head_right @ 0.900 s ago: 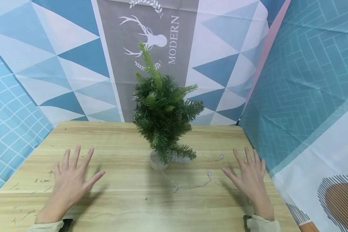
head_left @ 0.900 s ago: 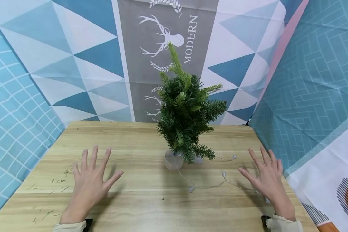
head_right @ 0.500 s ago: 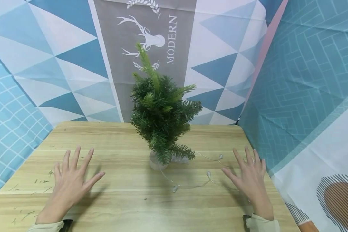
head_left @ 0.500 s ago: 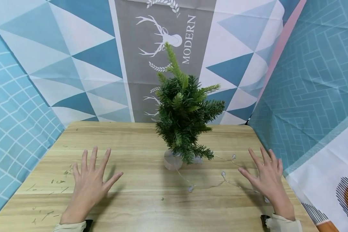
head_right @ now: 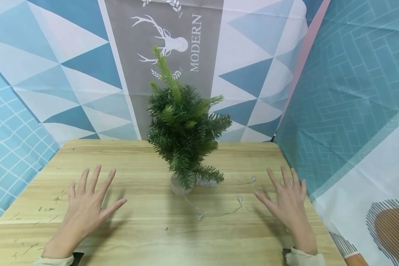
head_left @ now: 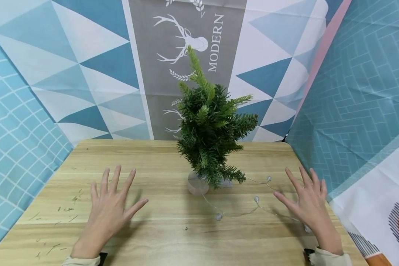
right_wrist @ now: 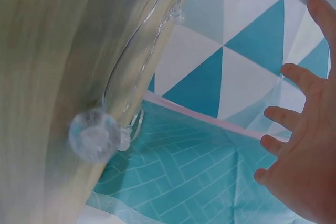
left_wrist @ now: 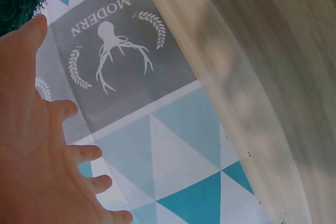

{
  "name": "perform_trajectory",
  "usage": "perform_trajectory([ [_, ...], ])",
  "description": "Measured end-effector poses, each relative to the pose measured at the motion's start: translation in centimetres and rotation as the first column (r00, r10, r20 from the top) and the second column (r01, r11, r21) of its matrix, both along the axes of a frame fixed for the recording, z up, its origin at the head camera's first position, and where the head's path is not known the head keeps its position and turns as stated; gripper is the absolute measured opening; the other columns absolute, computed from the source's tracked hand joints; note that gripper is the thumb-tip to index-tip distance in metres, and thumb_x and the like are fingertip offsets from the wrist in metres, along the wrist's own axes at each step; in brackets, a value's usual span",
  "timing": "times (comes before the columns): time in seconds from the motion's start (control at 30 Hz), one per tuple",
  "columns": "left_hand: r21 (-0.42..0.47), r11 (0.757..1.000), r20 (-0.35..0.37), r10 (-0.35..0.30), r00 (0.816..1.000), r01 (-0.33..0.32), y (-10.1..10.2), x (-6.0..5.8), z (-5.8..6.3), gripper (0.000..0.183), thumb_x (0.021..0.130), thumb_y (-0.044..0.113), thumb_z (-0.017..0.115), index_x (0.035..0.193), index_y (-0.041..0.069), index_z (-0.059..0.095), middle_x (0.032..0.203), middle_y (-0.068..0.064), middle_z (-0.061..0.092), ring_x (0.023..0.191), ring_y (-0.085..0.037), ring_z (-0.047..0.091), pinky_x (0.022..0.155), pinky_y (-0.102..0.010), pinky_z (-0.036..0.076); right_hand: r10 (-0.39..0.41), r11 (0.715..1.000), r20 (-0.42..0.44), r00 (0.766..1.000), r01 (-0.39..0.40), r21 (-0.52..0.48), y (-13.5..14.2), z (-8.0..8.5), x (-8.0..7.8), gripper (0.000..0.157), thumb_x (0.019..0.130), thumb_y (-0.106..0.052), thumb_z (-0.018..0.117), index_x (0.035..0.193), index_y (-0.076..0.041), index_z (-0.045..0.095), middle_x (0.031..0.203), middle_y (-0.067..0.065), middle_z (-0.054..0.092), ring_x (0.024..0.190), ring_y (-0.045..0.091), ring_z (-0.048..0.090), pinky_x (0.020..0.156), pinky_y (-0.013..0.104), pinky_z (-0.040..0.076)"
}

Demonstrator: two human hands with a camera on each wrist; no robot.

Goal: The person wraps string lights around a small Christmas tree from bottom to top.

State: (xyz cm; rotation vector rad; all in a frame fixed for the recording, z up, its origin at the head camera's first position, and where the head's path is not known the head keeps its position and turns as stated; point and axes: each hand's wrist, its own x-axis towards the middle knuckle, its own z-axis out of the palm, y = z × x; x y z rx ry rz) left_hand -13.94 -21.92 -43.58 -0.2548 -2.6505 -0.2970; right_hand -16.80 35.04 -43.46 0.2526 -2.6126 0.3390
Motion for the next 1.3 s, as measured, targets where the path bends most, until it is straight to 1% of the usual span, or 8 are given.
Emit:
perform_trajectory([
  [0.27,-0.031,0.999,-0.011,-0.015,1.0,0.014,0.0,0.2,0.3,0.099,0.081,0.071,0.064,0.16,0.028,0.022,0.167,-0.013,0.006,0.151,-0.041,-0.001,0.109,-0.077,0.0,0.03,0.999,-0.025,0.999,-0.028,0.046,-0.3,0.5,0.6,0.093,0.076,-0.061,0.076,0.154,-0.027,0.039,0.161,0.019,0.024,0.148,0.044,0.01,0.11,0.074,-0.001],
  [0.37,-0.057,0.998,-0.012,-0.025,1.0,0.024,0.1,0.2,0.5,0.099,0.08,0.073,0.063,0.159,0.028,0.023,0.166,-0.014,0.008,0.151,-0.04,0.0,0.108,-0.078,0.004,0.054,0.996,-0.034,0.998,-0.052,0.074,-0.8,0.4,0.8,0.093,0.075,-0.061,0.075,0.154,-0.027,0.039,0.158,0.021,0.029,0.146,0.045,0.017,0.11,0.074,0.002],
  [0.5,-0.101,0.993,-0.033,-0.062,0.998,0.058,0.7,0.4,0.8,0.097,0.081,0.076,0.058,0.158,0.026,0.028,0.164,-0.017,0.014,0.149,-0.044,0.01,0.104,-0.079,0.016,0.097,0.992,-0.042,0.994,-0.093,0.09,-1.9,0.2,1.0,0.092,0.075,-0.061,0.075,0.153,-0.028,0.04,0.154,0.022,0.034,0.141,0.047,0.024,0.111,0.074,0.006],
  [0.63,-0.14,0.982,-0.049,-0.133,0.99,0.125,1.7,0.9,0.7,0.093,0.084,0.08,0.048,0.156,0.022,0.034,0.162,-0.019,0.02,0.144,-0.047,0.021,0.105,-0.076,0.02,0.148,0.985,-0.041,0.988,-0.143,0.099,-3.1,-0.2,1.5,0.092,0.075,-0.06,0.076,0.153,-0.027,0.04,0.153,0.021,0.036,0.138,0.048,0.028,0.109,0.073,0.012],
  [0.83,-0.185,0.959,-0.062,-0.228,0.972,0.214,3.4,1.5,0.7,0.089,0.088,0.08,0.038,0.152,0.018,0.041,0.158,-0.021,0.028,0.14,-0.047,0.029,0.103,-0.074,0.026,0.205,0.971,-0.004,0.979,-0.203,0.124,-4.9,-0.3,2.4,0.092,0.076,-0.061,0.075,0.154,-0.028,0.038,0.152,0.018,0.039,0.137,0.046,0.031,0.108,0.07,0.019],
  [1.0,-0.193,0.94,-0.063,-0.297,0.953,0.281,4.8,1.9,1.0,0.085,0.088,0.074,0.048,0.15,0.017,0.044,0.158,-0.022,0.029,0.141,-0.046,0.028,0.103,-0.073,0.029,0.254,0.96,0.028,0.967,-0.256,0.114,-7.0,-0.1,2.7,0.091,0.079,-0.057,0.075,0.154,-0.023,0.038,0.156,0.015,0.036,0.139,0.045,0.03,0.102,0.071,0.028],
  [1.13,-0.208,0.921,-0.087,-0.353,0.932,0.329,6.1,2.1,1.0,0.082,0.088,0.071,0.051,0.148,0.016,0.047,0.156,-0.023,0.032,0.138,-0.046,0.034,0.102,-0.072,0.032,0.297,0.945,0.052,0.953,-0.301,0.127,-8.8,-0.3,2.8,0.089,0.082,-0.056,0.074,0.155,-0.022,0.037,0.157,0.014,0.035,0.139,0.043,0.031,0.1,0.071,0.031],
  [1.3,-0.217,0.899,-0.105,-0.41,0.906,0.381,7.8,2.5,1.0,0.078,0.093,0.072,0.041,0.145,0.015,0.05,0.153,-0.023,0.036,0.134,-0.046,0.04,0.099,-0.07,0.036,0.329,0.923,0.128,0.936,-0.347,0.167,-10.5,-0.7,2.8,0.08,0.086,-0.052,0.071,0.151,-0.015,0.043,0.155,0.019,0.035,0.138,0.043,0.034,0.102,0.069,0.034],
])
